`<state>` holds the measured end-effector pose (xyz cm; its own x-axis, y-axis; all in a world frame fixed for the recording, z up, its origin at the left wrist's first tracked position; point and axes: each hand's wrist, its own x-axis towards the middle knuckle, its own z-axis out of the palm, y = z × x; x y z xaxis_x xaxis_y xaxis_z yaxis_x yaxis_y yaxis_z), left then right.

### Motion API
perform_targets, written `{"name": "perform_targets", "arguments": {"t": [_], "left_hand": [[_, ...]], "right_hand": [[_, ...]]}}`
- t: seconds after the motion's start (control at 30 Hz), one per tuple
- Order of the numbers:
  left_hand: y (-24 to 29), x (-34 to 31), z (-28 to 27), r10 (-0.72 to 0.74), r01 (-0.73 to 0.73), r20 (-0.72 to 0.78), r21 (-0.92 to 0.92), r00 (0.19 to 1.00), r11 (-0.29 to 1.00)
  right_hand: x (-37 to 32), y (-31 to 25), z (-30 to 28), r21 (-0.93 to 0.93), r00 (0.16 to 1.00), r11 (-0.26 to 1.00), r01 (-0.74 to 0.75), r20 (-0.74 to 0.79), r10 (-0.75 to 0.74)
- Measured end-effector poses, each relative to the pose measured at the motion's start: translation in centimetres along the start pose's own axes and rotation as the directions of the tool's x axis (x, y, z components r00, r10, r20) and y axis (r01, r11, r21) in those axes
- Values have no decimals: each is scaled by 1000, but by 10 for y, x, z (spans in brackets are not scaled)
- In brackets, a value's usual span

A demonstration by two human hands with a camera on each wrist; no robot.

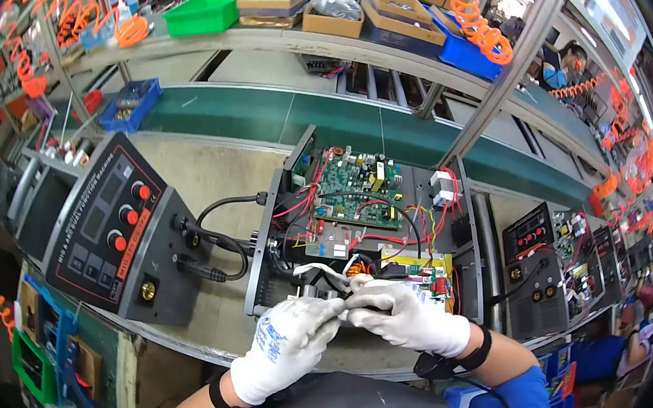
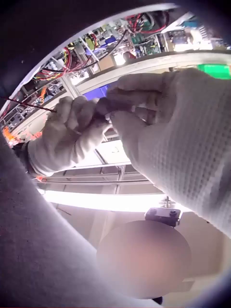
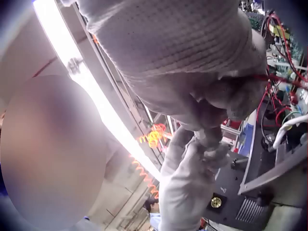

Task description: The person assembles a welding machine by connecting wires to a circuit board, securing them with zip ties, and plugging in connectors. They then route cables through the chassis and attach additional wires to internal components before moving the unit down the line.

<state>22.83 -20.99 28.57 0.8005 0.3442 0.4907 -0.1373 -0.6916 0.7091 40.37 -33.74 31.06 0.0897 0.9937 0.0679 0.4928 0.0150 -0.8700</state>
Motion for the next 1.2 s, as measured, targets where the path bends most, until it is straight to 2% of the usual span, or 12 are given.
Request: {"name": "perform_targets", "arguments": {"t": [0.13,0.17,0.23,0.27,0.3,0.37,0.47,0.53,0.7,1.03,1.17,1.2], "left_hand": [[-11,-1,-4,-51,50,-138,-12,989,999],[-13,6,-16,-152,151,-39,-44,988,988],[-34,0,-11,-117,127,-282,18,952,992],[-48,-4,-13,-74,117,-254,158,964,980],[-60,-7,-12,-58,106,-242,189,969,976],[-78,-16,-5,4,61,-200,320,980,946],[-84,-13,-4,-42,63,-88,242,995,968],[-85,-13,-3,-32,65,-132,255,991,965],[-88,-11,-1,26,30,-206,263,978,964],[-88,-9,-5,32,18,-160,296,987,955],[-84,-10,-4,43,14,-166,327,985,945],[-84,-11,-3,55,0,-159,329,986,944]], "right_hand": [[24,-26,-2,-34,995,994,-101,-25,100],[38,-32,-16,-174,1000,984,-26,10,28],[72,-10,-43,-522,997,850,70,22,-68],[93,1,-52,-673,1000,739,-11,6,21],[106,34,-57,-732,999,681,31,12,-32],[131,63,-61,-847,982,531,-15,89,170],[146,100,-63,-874,982,480,80,152,115],[155,106,-63,-910,969,406,86,171,177],[161,110,-62,-907,939,406,111,229,255],[154,129,-59,-909,963,385,161,230,141],[147,119,-68,-856,967,517,22,150,207],[140,108,-72,-735,988,676,-53,61,144]]}}
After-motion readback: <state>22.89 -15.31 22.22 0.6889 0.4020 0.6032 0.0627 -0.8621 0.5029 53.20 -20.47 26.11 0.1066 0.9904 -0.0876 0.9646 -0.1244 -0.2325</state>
